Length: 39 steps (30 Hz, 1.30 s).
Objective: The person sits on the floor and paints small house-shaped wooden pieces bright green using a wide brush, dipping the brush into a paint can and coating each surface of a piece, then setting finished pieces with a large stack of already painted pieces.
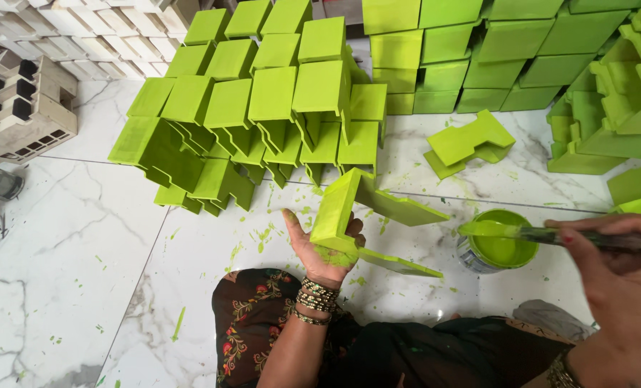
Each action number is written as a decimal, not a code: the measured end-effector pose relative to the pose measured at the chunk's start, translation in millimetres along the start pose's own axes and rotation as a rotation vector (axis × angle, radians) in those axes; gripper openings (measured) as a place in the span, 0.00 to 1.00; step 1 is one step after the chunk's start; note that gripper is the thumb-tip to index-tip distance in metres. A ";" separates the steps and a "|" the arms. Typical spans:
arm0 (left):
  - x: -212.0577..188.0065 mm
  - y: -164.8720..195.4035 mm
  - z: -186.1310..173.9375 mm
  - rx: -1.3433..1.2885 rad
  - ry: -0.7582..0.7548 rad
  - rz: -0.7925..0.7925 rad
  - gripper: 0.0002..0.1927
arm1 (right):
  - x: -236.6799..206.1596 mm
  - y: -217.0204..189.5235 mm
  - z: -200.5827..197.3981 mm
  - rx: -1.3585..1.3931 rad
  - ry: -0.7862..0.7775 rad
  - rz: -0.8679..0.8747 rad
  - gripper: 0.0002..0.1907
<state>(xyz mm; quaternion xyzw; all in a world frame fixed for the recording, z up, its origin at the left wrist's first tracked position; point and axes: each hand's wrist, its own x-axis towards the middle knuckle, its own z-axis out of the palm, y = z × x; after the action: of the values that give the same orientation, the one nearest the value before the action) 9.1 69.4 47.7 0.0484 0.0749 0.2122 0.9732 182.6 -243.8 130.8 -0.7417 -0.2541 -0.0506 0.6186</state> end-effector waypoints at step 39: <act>5.1 -22.3 0.9 0.200 -0.007 -0.240 0.60 | 10.2 52.9 -18.3 0.357 0.015 -0.002 0.12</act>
<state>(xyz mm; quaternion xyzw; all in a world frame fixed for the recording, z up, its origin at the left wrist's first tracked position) 22.9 51.2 45.2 0.1367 0.0973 0.0855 0.9821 219.0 -263.4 91.7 -0.6195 -0.2550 -0.0106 0.7424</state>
